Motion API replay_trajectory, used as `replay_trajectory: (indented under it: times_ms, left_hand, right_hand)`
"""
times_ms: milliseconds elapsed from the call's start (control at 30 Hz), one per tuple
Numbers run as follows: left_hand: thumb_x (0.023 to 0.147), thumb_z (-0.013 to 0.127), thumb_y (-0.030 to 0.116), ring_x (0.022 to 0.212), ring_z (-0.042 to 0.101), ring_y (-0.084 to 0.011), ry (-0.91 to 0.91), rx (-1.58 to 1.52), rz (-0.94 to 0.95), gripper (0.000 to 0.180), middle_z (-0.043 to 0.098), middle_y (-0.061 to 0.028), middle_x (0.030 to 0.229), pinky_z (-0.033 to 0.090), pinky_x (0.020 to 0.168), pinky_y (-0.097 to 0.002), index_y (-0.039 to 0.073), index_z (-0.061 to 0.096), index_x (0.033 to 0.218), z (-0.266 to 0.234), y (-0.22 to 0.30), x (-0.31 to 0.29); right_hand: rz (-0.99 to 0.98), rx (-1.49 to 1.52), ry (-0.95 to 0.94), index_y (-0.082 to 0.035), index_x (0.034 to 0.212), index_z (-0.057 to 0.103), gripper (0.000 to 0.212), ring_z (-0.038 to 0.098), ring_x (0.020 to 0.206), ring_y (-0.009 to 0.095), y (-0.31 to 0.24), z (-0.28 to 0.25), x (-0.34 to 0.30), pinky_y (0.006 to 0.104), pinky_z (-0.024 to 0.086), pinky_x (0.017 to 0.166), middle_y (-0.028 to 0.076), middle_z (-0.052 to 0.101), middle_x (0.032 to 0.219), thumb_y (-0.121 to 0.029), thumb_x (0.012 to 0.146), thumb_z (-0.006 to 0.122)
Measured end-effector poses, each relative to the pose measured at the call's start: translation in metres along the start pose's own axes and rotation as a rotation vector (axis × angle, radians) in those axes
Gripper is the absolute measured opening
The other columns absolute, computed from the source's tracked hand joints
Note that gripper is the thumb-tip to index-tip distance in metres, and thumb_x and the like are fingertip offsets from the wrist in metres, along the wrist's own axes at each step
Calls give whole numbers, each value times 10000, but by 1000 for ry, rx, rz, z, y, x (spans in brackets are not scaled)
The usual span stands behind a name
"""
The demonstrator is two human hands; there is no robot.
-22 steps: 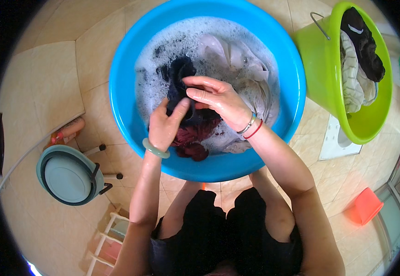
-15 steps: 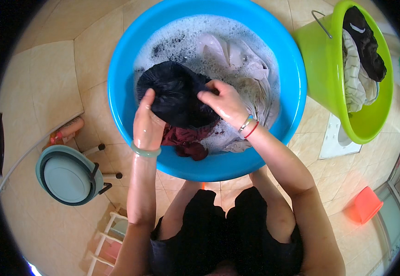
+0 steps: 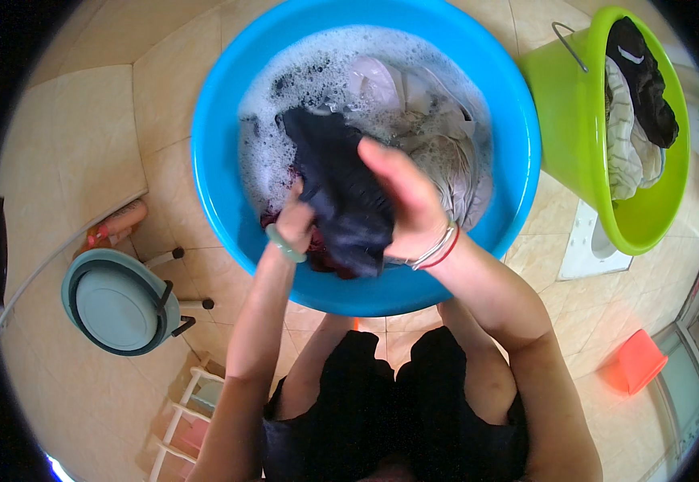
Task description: The person hand-washes various garments in a blue basin filled with soapy water. They scrub and rinse items one by one, including a white cloth, a dark garment, and a maroon piece, then transfer the cleaned items into a green bucket.
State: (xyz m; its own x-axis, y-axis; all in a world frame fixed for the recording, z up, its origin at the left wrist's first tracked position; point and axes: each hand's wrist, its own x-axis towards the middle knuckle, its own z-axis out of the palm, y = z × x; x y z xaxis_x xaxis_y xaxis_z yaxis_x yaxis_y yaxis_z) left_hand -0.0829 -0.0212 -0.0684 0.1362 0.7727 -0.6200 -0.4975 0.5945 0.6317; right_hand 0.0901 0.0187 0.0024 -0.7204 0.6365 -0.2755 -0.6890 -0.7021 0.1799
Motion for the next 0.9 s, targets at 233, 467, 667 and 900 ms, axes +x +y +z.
replay_trajectory:
  times_ms: [233,467,667,900]
  left_hand:
    - [963,451,37,1131,585,-235,83,275,36,278,641,-106,1178,463,987,-356,-6,582,1205,-23,-29,8]
    - [800,482,134,1265,523,-348,-311,-702,-99,591,565,-176,1361,363,1104,-508,-3,494,1374,-8,24,-15]
    - [809,504,197,1299,496,-342,-276,-755,42,617,545,-174,1386,354,1117,-494,-17,471,1387,9,31,-14]
    - [925,574,139,1255,540,-314,-348,-574,112,521,549,-161,1370,416,1085,-466,-16,437,1404,20,53,-19]
  right_hand:
    - [-135,-152,-35,51,1394,455,599,576,1218,294,-14,-13,-16,425,436,1068,197,566,1349,-391,991,491]
    - [-186,-195,115,6,1266,599,347,600,1187,291,-88,-99,-19,422,466,1052,163,629,1274,-173,979,522]
    - [-172,-492,658,4,1224,580,357,651,1027,221,-53,-118,-6,362,516,936,102,658,1138,-95,900,693]
    - [-658,-1498,332,-24,1196,621,384,625,1073,221,-42,-32,-11,308,472,906,136,658,1138,-225,886,727]
